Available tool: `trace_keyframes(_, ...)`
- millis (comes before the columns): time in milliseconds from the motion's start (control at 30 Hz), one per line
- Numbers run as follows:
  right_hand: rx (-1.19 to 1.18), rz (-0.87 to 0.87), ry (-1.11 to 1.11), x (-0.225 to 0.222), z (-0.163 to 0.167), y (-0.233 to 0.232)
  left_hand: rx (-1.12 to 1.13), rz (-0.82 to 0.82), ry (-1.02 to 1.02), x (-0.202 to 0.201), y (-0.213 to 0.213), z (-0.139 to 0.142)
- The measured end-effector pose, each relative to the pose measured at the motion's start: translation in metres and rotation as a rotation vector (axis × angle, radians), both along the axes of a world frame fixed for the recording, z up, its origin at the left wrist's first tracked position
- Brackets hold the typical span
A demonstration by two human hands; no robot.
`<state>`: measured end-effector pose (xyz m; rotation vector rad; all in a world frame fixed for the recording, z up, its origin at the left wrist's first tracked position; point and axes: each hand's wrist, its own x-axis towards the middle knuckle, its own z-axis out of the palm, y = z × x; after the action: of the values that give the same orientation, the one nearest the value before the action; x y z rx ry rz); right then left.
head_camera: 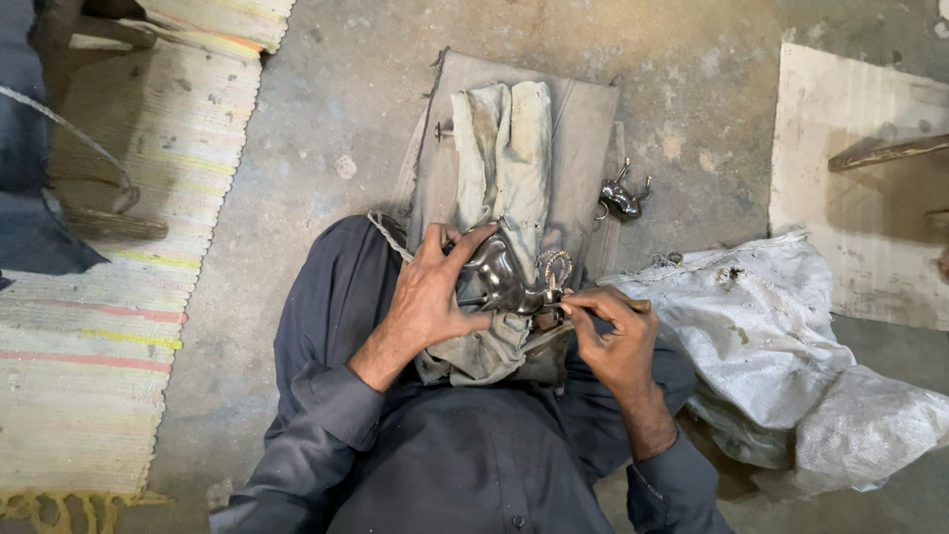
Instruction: The person sits on the floor with a cloth pad on their lap and polishes small silver metal animal figurines by hand, holding each figure steady while rubbing its surface with a small handheld tool, turning the figures over to work different sides and setting finished ones aside.
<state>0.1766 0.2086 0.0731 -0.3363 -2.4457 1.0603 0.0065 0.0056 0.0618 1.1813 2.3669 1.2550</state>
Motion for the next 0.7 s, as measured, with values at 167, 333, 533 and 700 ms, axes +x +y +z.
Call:
trace_keyframes(167,-0.066,-0.050,-0.017,0.000,-0.008,0.000,0.009,-0.001,0.011,-0.001,0.000,-0.001)
trace_keyframes(333,-0.124,-0.216,-0.004,-0.004,-0.014,-0.013,0.012,0.001,0.007,-0.002,-0.002,-0.002)
trace_keyframes(533,-0.030,-0.020,0.039,-0.001,-0.008,-0.007,0.024,-0.001,0.023,-0.002,-0.002,-0.006)
trace_keyframes(700,-0.228,0.012,-0.054,0.010,-0.024,0.014,0.011,-0.001,0.002,-0.001,-0.002,-0.006)
